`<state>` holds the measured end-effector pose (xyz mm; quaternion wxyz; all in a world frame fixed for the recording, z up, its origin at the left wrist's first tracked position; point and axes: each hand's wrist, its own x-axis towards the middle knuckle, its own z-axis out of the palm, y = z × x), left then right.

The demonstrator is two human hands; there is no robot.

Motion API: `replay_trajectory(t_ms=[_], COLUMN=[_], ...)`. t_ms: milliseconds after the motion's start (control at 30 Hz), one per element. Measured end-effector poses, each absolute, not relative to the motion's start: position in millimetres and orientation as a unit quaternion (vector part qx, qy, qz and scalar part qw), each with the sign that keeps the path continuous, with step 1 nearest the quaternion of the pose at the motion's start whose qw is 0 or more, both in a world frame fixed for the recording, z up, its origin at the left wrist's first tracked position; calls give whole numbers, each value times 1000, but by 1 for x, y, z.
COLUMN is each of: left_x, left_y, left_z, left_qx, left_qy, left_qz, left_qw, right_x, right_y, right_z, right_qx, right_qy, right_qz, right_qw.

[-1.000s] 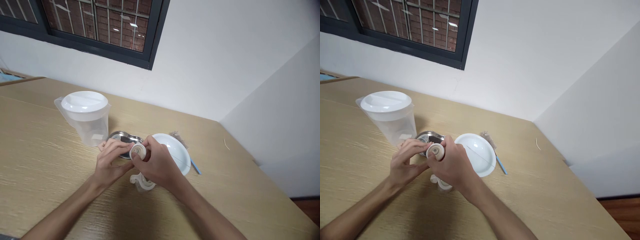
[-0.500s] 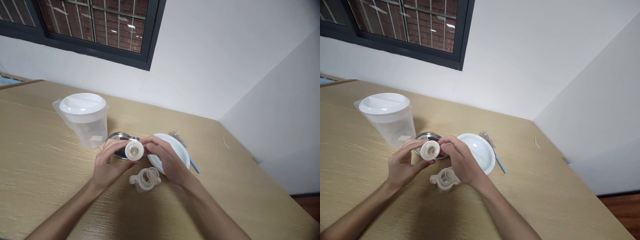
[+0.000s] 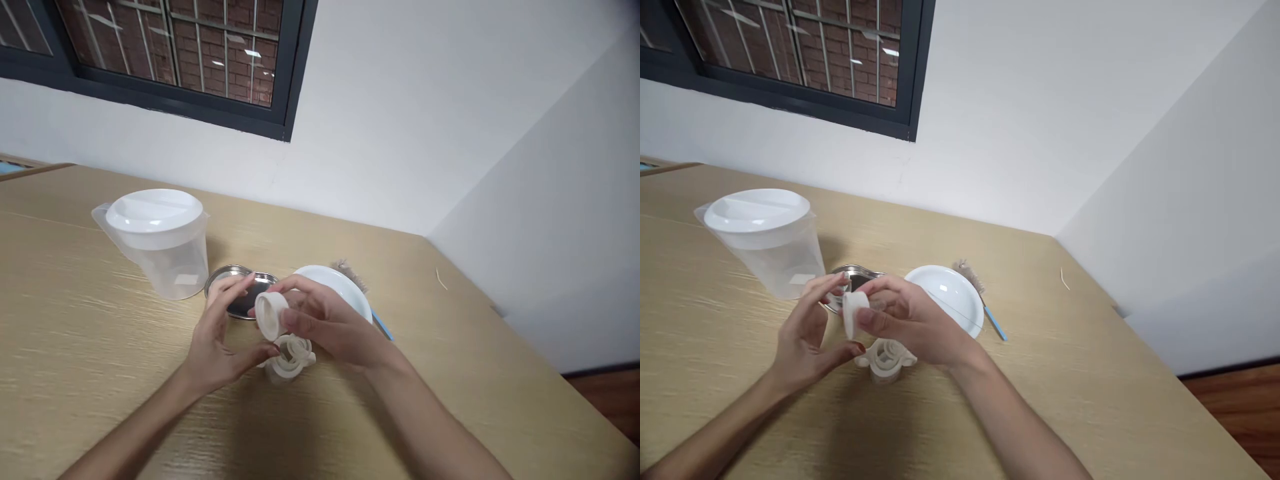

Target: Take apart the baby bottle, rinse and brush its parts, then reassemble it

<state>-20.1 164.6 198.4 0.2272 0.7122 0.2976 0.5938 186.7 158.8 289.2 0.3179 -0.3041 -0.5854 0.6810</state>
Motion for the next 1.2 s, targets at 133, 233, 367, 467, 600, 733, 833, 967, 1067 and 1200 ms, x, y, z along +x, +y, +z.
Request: replay_trajectory(t_ms=[133,233,367,467,600,733,833,967,1067,1200], left_x=[-20,-16,-9,-5,-2,-2,-3,-4,-4,-4], left_y=[161,158,158,157,154,151,151,153,155,156], left_z=[197,194,189,189,193,195,194,192,190,186], left_qx=[763,795,808,799,790,788,788,801,809,821], left_qy=[353,379,379,396,402,400,394,373,365,355], left_qz=[454,344,270,265,266,272,280,292,303,322], left_qw=[296,324,363,366,378,381,382,366,347,310], right_x=[213,228,228,218,205,200,201,200,197,189], right_y=[150,140,128,123,123,124,124,126,129,127], right_z=[300,303,296,291,289,290,294,300,304,309], right_qx=[-404,-506,-546,-537,-525,-506,-485,-442,-411,-403], right_qy=[-677,-746,-774,-782,-797,-815,-830,-862,-883,-900], right_qz=[512,333,264,271,262,253,251,231,218,166], right_qw=[340,276,181,161,146,127,111,85,55,15])
